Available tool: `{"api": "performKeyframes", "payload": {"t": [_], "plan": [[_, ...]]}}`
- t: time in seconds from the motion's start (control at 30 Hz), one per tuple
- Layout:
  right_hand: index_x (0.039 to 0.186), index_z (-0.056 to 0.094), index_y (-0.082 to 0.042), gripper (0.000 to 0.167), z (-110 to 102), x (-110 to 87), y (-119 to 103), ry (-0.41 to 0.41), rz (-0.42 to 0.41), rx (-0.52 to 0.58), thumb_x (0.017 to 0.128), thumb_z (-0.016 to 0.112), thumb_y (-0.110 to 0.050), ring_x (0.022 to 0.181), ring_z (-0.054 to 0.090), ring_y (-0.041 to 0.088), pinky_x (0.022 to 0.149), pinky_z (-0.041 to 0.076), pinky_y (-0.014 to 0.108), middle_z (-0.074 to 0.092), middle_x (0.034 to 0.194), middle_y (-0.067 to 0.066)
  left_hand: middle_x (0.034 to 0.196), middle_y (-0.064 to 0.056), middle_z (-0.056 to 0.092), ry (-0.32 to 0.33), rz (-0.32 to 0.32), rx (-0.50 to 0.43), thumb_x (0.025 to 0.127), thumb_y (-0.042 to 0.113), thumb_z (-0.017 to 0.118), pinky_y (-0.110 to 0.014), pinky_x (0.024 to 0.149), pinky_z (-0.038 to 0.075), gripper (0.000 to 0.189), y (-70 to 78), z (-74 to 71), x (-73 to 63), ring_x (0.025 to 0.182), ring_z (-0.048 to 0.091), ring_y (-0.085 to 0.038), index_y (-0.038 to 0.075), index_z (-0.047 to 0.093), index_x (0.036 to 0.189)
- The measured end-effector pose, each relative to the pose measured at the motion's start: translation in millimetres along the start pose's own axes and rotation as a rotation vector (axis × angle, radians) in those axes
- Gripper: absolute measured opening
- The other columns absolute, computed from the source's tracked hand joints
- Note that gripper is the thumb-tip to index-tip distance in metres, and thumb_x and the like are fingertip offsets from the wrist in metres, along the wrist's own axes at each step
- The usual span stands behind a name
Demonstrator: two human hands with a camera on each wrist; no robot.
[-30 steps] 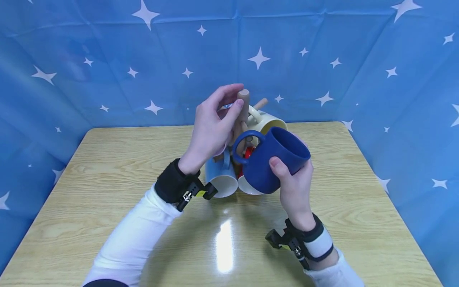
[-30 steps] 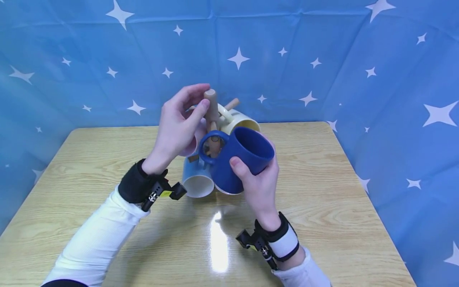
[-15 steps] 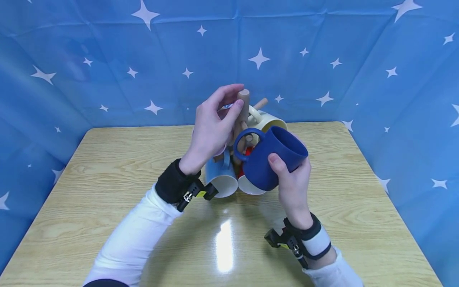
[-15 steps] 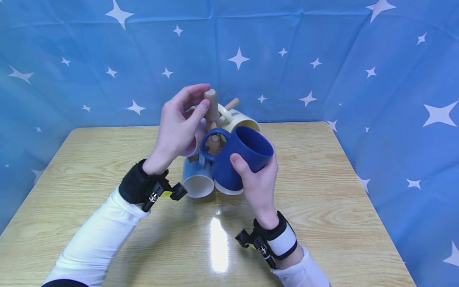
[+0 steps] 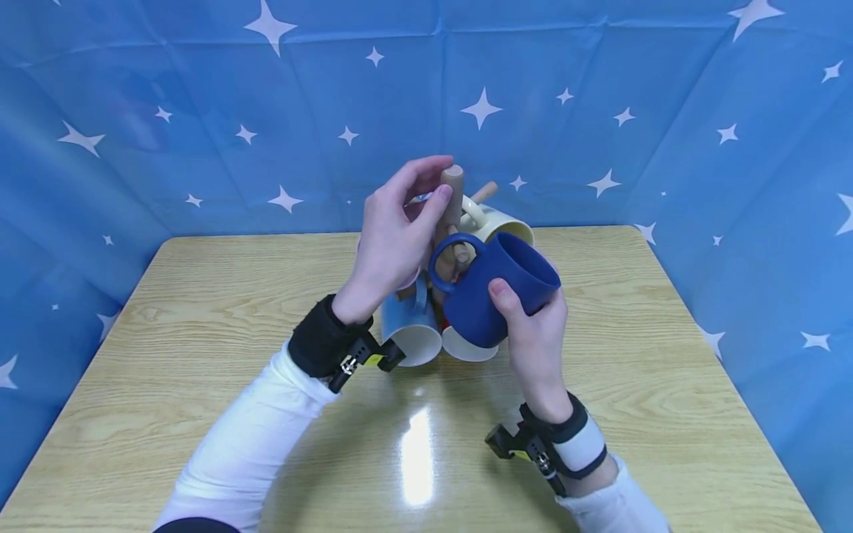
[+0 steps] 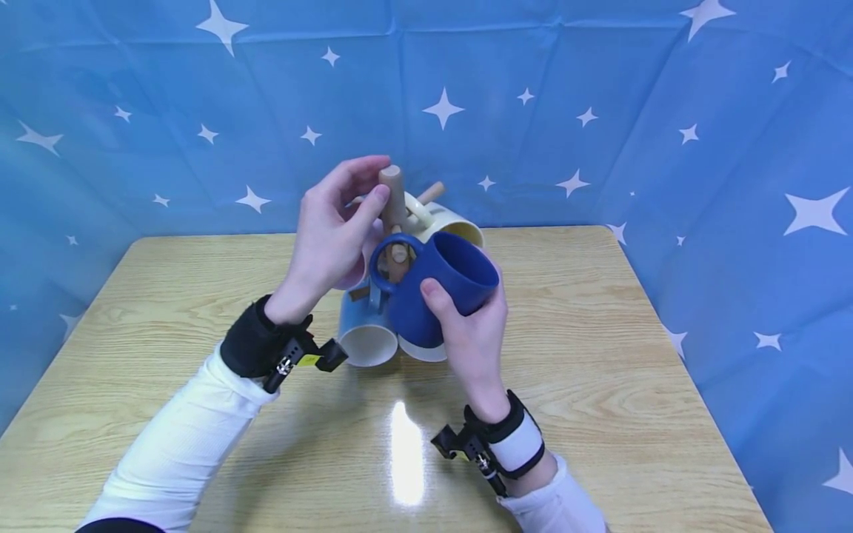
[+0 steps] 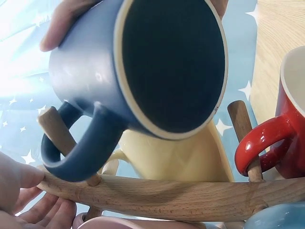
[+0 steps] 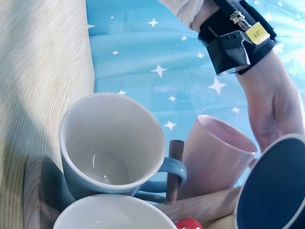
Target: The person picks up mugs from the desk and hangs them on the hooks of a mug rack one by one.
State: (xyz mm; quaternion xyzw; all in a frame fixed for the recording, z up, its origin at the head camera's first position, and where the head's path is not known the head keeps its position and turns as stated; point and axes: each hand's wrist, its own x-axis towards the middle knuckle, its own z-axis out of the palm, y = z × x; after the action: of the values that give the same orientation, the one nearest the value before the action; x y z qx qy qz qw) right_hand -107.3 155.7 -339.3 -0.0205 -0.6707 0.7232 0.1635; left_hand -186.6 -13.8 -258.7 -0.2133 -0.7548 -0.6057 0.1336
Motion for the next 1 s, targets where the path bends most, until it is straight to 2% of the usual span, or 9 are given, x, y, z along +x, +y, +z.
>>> {"api": "performKeyframes", "payload": {"t": [0.3,0.57,1.0], "plan": [[0.152,0.045,-0.018,0.068,4.3,-0.3,-1.6,-0.014,0.020,0.001,0.091,0.070,-0.034,0.132,0.057,0.027,0.112,0.049,0.061,0.055,0.149,0.009,0.137,-0.013,0.070,0.007,0.007,0.005,0.108,0.014,0.059,-0.035,0.108,0.058,0.036,-0.6,-0.3,-0.5,0.127,0.069,-0.022,0.005,0.062,0.143],[0.155,0.033,-0.025,0.074,7.7,-1.8,-1.4,-0.038,0.062,0.050,0.092,0.073,-0.027,0.139,0.050,0.031,0.109,0.050,0.069,0.043,0.156,0.009,0.135,-0.014,0.071,0.006,0.008,-0.012,0.107,0.013,0.059,-0.037,0.107,0.058,0.036,-0.8,-0.4,-0.6,0.125,0.069,-0.023,0.003,0.062,0.142],[0.155,0.037,-0.022,0.070,9.2,-0.2,-0.4,-0.060,0.083,0.000,0.095,0.074,-0.024,0.139,0.054,0.033,0.103,0.055,0.064,0.042,0.156,0.011,0.133,-0.014,0.072,0.019,0.006,-0.004,0.107,0.014,0.059,-0.037,0.108,0.058,0.035,-0.4,-3.9,-1.3,0.124,0.070,-0.023,0.004,0.063,0.141]]}}
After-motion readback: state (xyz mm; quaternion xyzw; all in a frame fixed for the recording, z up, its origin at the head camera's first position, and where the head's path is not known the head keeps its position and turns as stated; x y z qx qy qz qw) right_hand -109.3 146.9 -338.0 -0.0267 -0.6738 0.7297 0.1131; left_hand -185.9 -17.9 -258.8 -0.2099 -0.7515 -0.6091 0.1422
